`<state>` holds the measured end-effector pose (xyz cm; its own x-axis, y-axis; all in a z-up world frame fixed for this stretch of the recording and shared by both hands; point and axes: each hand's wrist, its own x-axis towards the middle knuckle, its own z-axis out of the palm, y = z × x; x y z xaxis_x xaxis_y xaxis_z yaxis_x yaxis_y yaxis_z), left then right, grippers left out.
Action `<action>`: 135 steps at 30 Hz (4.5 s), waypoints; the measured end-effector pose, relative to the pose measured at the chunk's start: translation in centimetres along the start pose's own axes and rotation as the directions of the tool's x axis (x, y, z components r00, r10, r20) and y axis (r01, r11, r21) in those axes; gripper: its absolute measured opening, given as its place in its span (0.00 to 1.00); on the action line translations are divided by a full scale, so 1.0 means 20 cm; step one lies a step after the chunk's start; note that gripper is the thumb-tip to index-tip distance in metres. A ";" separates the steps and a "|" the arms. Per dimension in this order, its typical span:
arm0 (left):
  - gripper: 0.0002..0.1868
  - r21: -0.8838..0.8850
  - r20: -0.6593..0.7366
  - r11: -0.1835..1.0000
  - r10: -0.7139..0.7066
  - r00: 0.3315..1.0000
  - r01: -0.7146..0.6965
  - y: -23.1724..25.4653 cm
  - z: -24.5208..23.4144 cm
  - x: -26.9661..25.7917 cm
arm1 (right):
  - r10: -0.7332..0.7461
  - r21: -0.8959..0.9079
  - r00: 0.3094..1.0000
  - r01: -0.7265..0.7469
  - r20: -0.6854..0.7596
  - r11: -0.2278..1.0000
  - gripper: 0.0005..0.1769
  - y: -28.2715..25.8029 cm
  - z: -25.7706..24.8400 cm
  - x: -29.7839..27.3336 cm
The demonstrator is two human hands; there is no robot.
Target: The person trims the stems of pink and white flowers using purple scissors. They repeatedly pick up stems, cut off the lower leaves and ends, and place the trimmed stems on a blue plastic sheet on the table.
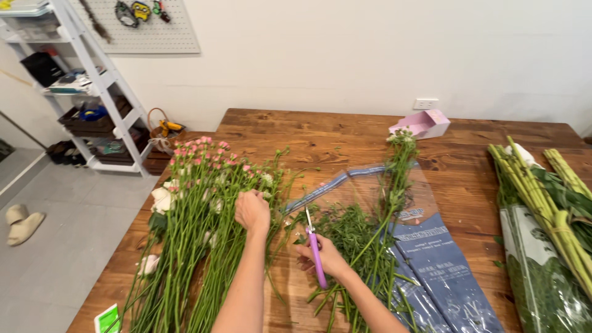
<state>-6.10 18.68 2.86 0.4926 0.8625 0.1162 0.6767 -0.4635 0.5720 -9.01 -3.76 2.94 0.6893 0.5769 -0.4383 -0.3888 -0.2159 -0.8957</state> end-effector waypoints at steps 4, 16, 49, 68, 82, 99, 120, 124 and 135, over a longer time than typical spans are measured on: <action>0.10 0.070 0.101 0.996 -0.056 0.993 0.049 -0.13 -0.14 0.11 | -0.002 -0.024 0.996 0.004 0.088 1.000 0.10 0.01 -0.06 -0.05; 0.11 0.359 0.249 0.923 0.048 0.967 -0.138 -0.10 -0.01 -0.12 | 0.116 0.047 0.975 -0.109 -0.188 0.993 0.19 0.10 -0.32 -0.01; 0.14 -0.370 0.908 0.853 0.416 -0.052 0.367 0.49 0.35 -1.11 | -0.184 -0.014 0.774 0.221 -0.606 0.975 0.15 0.03 -0.92 -0.09; 0.10 -0.090 0.988 0.980 0.110 0.107 -0.179 0.52 0.10 -0.99 | -0.608 -0.421 0.640 0.442 -0.470 0.792 0.06 -0.25 -0.81 -0.38; 0.12 -0.571 0.814 0.432 0.406 0.414 0.699 0.83 0.08 -0.85 | -0.644 -0.661 0.759 0.437 -0.093 0.610 0.03 0.10 -0.82 -0.37; 0.10 -0.407 0.832 0.541 0.552 0.054 0.736 0.65 0.08 -1.05 | -0.328 -0.073 0.885 0.322 -0.331 0.944 0.10 -0.16 -0.88 -0.30; 0.16 -0.606 0.795 0.418 0.350 0.495 0.677 0.66 0.61 -0.65 | -0.482 0.088 0.816 0.532 -0.319 0.842 0.17 -0.03 -0.90 -0.18; 0.13 -0.525 0.851 0.609 0.384 0.358 0.594 0.64 0.48 -0.79 | -0.511 0.035 0.765 0.567 -0.392 0.823 0.17 0.14 -1.05 -0.01; 0.14 -0.534 0.836 0.745 0.393 0.383 0.401 0.46 0.67 -0.77 | -0.204 -0.392 0.851 -0.003 -0.485 0.920 0.26 -0.05 -1.00 -0.23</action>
<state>-0.04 -1.56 -4.48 0.9120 -0.0218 -0.4095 0.4093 0.1087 0.9059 0.44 -21.84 4.29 0.9618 0.1529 -0.2270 -0.1202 -0.5092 -0.8522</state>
